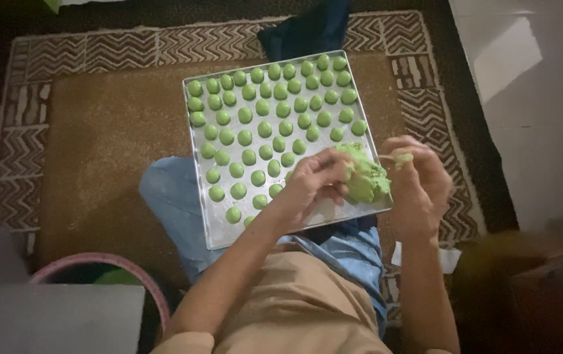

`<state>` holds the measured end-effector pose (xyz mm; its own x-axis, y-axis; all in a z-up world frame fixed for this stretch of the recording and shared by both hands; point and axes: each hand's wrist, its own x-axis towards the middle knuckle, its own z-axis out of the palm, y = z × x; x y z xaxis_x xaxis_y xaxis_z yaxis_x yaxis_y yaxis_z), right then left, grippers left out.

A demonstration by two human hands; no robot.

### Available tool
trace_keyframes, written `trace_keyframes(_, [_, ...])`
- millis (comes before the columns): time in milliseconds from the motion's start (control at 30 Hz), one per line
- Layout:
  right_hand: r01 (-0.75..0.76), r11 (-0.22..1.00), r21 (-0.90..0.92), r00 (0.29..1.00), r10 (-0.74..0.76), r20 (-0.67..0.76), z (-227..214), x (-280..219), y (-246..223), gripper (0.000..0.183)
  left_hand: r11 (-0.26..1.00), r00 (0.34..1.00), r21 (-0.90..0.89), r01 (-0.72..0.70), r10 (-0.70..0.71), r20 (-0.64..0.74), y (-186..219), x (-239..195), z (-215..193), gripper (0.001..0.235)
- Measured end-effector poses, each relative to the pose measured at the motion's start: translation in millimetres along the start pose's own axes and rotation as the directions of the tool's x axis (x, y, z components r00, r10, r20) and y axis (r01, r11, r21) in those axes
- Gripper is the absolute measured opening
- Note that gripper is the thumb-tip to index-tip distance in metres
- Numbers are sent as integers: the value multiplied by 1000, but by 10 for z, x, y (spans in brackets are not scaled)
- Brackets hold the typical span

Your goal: Rolling small pieces of green dough into balls and placing them on a tray.

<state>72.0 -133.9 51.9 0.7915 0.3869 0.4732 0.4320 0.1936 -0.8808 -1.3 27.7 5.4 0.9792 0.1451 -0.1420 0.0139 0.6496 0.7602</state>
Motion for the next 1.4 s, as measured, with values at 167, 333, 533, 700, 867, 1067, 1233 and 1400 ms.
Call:
trace_keyframes(167, [184, 818, -545, 982, -137, 127, -65, -118, 167, 15, 994, 1000, -104, -18, 17, -7, 206, -116, 53, 29])
trace_keyframes(333, [167, 734, -658, 985, -90, 149, -15, -169, 218, 13, 991, 995, -111, -80, 73, -66, 46, -49, -32, 14])
trace_keyframes(533, [178, 840, -513, 984, -141, 109, 253, -105, 79, 37, 989, 991, -89, -114, 108, -74, 123, -83, 105, 40])
trace_keyframes(700, [367, 738, -566, 916, -182, 357, 466, -229, 319, 55, 968, 995, -232, -98, 104, 12, 468, -220, 337, 63])
trace_keyframes(867, [324, 817, -476, 929, -181, 321, 654, -217, 83, 40, 869, 996, -489, -79, 90, -2, 343, -71, 229, 77])
trace_keyframes(1067, [325, 909, -262, 905, -219, 364, 832, -421, 32, 36, 860, 998, -506, -61, 60, -18, 246, 118, 174, 80])
trace_keyframes(1233, [424, 832, -358, 892, -316, 322, 747, -140, 101, 37, 858, 976, -514, -19, 126, 175, 375, -3, 175, 91])
trace_keyframes(1400, [243, 968, -71, 808, -161, 566, 739, -359, -115, 62, 794, 985, -592, -139, 173, 1, 277, 251, -186, 79])
